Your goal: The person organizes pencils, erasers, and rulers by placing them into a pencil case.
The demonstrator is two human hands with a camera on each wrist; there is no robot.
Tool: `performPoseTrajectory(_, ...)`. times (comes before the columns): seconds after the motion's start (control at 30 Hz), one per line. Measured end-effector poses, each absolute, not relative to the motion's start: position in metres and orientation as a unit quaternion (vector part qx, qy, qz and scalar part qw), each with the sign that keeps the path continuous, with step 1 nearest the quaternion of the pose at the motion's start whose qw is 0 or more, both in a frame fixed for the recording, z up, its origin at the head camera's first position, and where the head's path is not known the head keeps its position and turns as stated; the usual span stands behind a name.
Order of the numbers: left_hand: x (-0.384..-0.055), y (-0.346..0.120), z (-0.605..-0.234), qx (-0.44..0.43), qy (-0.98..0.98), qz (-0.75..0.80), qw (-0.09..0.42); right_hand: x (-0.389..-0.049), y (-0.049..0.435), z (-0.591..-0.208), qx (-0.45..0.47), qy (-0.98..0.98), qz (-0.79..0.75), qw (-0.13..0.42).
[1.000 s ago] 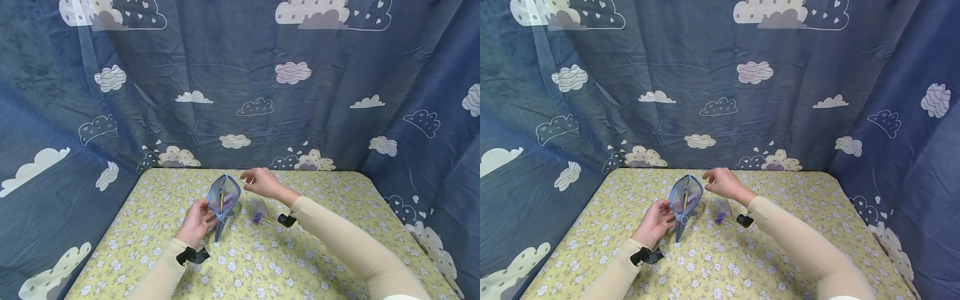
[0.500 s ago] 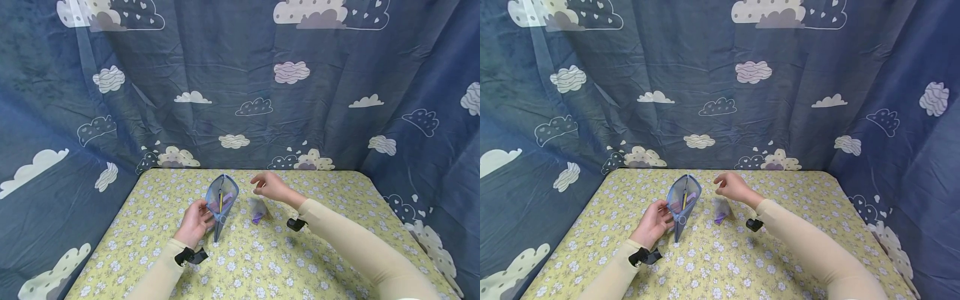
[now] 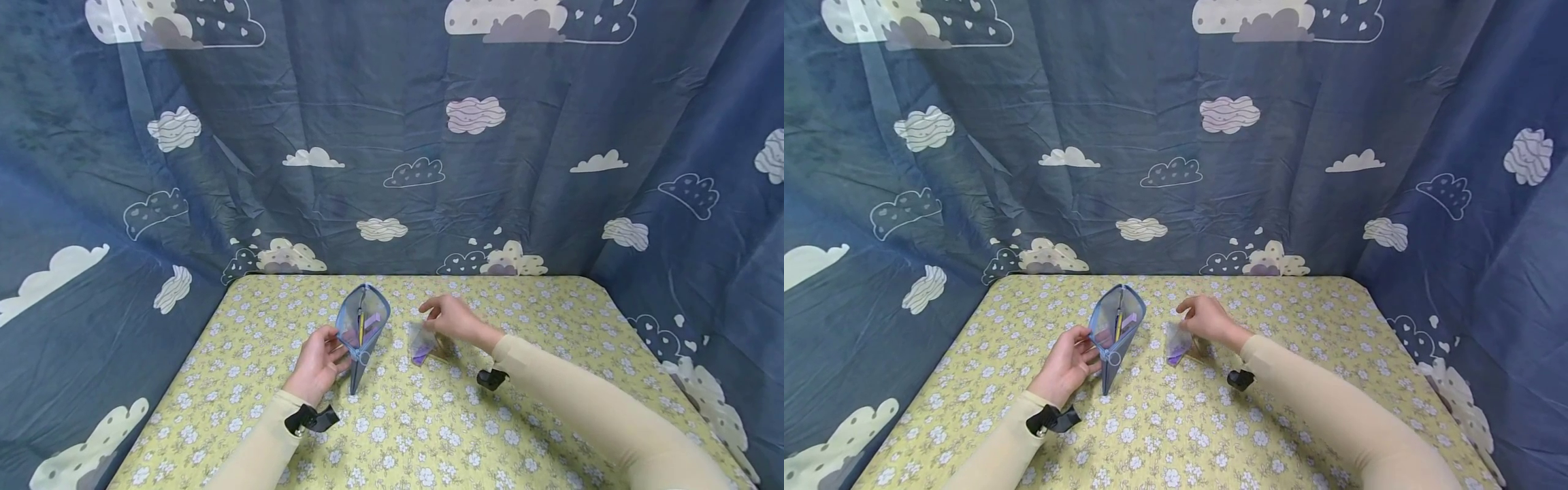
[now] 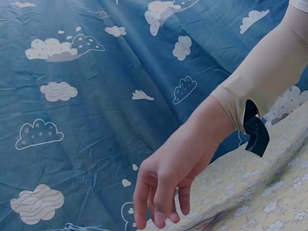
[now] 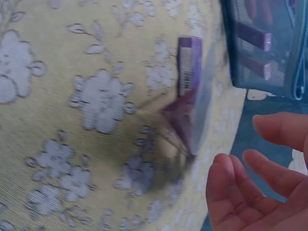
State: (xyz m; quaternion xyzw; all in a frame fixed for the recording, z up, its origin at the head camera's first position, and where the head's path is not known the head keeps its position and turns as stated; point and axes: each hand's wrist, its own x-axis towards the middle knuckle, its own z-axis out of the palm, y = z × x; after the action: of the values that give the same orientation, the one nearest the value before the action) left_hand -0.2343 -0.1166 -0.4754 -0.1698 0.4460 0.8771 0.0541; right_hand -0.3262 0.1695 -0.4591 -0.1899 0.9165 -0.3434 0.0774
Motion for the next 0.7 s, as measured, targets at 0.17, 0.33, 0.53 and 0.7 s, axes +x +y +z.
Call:
performPoseTrajectory(0.17, -0.234, -0.117, -0.476, -0.173, 0.446, 0.877, 0.051, -0.324, 0.170, -0.468, -0.183, 0.919, -0.344, 0.061)
performPoseTrajectory(0.33, -0.234, -0.117, -0.476, -0.173, 0.449, 0.875, 0.052, -0.321, 0.169, -0.477, -0.170, 0.922, -0.344, 0.050)
performPoseTrajectory(0.53, -0.234, -0.118, -0.477, -0.169, 0.447, 0.876, 0.056, -0.317, 0.166, -0.485, -0.154, 0.922, -0.351, 0.055)
performPoseTrajectory(0.7, -0.234, -0.119, -0.479, -0.166, 0.446, 0.878, 0.058, -0.316, 0.164, -0.489, -0.137, 0.928, -0.343, 0.055)
